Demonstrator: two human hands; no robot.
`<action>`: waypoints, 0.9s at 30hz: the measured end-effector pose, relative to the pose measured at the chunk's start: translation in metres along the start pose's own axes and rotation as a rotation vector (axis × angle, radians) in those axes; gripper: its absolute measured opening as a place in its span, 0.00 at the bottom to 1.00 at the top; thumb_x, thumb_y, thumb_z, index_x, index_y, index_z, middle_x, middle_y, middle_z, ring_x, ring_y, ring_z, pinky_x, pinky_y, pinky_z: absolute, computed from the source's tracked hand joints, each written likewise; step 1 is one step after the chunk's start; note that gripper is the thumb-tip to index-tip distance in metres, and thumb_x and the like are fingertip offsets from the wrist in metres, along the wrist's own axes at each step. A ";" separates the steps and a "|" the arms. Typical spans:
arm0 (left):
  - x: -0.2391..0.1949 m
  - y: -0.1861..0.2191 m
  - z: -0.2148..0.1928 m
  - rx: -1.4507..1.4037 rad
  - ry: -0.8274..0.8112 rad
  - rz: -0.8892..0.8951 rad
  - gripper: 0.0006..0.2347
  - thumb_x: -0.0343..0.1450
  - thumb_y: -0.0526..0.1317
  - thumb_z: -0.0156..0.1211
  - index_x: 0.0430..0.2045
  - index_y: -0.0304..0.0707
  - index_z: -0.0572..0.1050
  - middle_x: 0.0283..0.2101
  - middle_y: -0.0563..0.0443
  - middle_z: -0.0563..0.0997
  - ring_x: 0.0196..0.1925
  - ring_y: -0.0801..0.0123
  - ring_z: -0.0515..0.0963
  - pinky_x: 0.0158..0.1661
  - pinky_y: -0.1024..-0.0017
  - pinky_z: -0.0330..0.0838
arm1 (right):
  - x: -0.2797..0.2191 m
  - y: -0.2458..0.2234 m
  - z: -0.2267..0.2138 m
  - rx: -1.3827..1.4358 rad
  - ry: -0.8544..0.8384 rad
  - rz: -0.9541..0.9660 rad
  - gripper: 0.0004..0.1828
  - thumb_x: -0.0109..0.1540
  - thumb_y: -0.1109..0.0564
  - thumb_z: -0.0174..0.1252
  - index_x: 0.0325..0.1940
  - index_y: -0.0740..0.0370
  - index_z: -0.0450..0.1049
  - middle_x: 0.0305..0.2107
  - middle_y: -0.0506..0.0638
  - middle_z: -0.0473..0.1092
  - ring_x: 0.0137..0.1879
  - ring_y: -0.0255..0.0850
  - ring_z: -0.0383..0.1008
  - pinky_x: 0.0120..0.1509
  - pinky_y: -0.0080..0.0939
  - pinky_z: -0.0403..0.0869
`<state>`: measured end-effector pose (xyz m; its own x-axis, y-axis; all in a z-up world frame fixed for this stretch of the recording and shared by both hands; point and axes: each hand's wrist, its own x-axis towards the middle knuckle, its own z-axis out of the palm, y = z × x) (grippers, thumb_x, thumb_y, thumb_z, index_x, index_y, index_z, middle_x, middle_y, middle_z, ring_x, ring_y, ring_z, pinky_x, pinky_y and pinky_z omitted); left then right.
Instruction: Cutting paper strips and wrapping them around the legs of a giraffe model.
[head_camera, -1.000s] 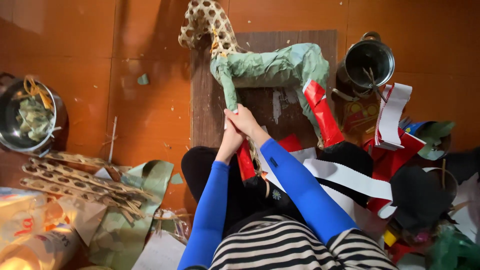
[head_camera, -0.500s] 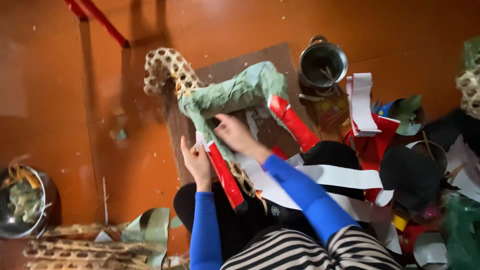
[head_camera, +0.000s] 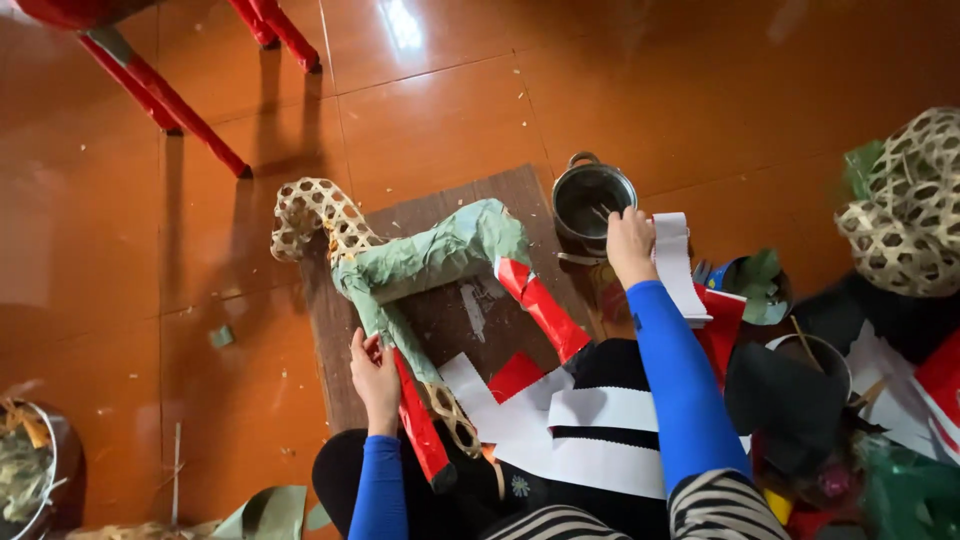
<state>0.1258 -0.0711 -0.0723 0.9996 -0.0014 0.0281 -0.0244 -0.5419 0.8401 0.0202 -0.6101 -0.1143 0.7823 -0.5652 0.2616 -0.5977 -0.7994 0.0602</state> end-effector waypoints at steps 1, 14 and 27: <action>0.001 -0.004 0.002 0.003 0.008 -0.003 0.30 0.72 0.33 0.67 0.74 0.39 0.68 0.55 0.44 0.87 0.52 0.50 0.87 0.51 0.61 0.84 | -0.006 -0.003 -0.012 0.005 0.000 -0.007 0.08 0.69 0.57 0.57 0.46 0.55 0.82 0.38 0.55 0.75 0.49 0.55 0.78 0.48 0.59 0.76; 0.006 -0.032 0.017 -0.209 0.021 0.087 0.15 0.82 0.36 0.54 0.63 0.38 0.81 0.57 0.32 0.83 0.64 0.46 0.80 0.65 0.53 0.72 | -0.114 -0.058 -0.138 1.555 -0.185 0.466 0.16 0.80 0.51 0.49 0.64 0.61 0.76 0.23 0.46 0.63 0.18 0.27 0.58 0.17 0.26 0.59; 0.026 -0.079 0.042 -1.271 0.003 -0.337 0.15 0.85 0.38 0.53 0.67 0.39 0.76 0.63 0.38 0.82 0.63 0.60 0.83 0.60 0.57 0.81 | -0.208 -0.272 -0.138 1.083 -0.491 -0.274 0.19 0.72 0.57 0.58 0.65 0.41 0.83 0.40 0.56 0.79 0.44 0.47 0.81 0.53 0.49 0.80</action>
<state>0.1542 -0.0635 -0.1601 0.9592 -0.0194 -0.2822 0.2268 0.6491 0.7261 -0.0040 -0.2468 -0.0518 0.9827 -0.1807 -0.0395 -0.1309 -0.5283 -0.8389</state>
